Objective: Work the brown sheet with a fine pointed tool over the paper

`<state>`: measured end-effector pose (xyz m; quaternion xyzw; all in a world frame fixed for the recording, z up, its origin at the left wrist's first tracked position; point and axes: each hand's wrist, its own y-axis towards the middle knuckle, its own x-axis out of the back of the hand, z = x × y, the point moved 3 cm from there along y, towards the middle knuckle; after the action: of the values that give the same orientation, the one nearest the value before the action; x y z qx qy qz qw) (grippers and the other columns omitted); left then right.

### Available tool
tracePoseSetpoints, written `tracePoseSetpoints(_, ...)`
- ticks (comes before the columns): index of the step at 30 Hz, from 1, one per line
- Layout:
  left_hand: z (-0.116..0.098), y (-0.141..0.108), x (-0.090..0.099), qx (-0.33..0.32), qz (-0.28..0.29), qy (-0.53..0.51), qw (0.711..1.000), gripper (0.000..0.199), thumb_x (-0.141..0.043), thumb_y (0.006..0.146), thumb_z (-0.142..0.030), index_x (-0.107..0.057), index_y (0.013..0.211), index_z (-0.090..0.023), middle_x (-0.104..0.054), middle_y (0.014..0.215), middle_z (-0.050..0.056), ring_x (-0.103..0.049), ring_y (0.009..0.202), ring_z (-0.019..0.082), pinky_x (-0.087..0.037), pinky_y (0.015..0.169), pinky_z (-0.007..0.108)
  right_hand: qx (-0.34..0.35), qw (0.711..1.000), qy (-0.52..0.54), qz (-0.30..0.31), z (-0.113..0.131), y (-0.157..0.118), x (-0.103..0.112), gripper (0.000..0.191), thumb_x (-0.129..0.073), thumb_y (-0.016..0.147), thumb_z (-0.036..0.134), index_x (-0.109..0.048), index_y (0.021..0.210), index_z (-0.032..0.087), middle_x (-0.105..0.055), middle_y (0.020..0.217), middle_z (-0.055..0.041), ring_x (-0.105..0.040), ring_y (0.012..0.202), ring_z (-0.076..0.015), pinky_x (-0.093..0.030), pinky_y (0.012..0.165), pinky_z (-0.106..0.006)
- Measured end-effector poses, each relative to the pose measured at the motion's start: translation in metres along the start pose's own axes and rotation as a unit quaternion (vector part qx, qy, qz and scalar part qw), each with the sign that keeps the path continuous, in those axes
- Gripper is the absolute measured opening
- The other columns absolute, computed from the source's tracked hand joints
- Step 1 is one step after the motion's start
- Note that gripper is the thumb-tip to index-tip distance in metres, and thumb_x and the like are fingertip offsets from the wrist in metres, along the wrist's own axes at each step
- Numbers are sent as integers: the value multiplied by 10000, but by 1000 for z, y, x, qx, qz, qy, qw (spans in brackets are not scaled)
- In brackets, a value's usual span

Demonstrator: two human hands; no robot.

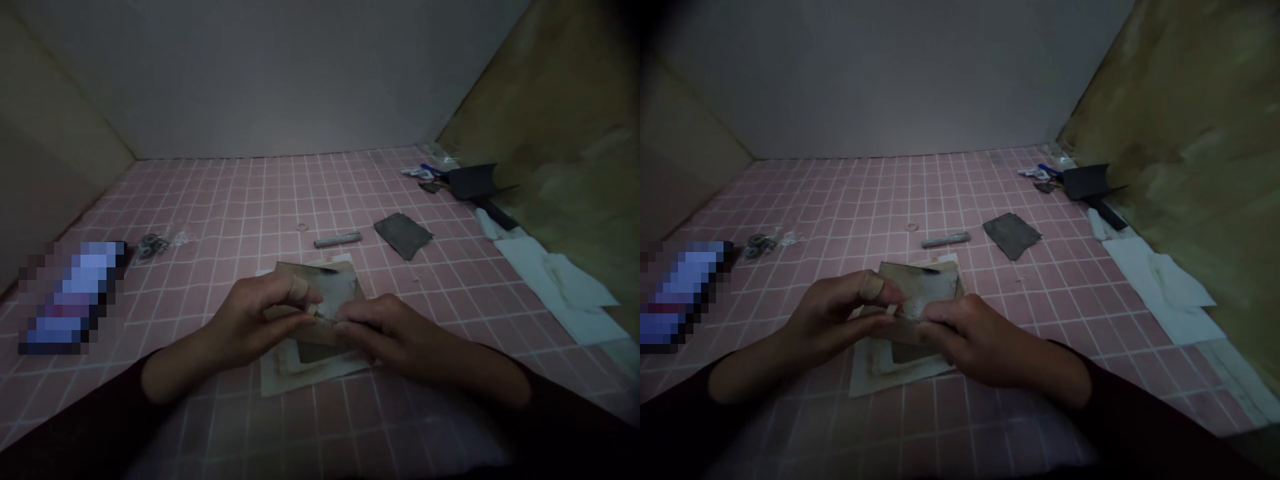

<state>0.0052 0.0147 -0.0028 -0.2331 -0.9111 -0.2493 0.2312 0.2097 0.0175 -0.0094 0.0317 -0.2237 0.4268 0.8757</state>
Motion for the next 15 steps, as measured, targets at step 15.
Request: tracePoseSetpoints(15,1,-3,-1,3,28,27,999,131,-661,878,-153,-655,998,-205,-710,961,34,-691,886,167,-554,768,256,22,997,50,52,3,-1,1,294,-449,978,212,-492,690,174,-445,569,54,-447,520,-82,-353,514,-203)
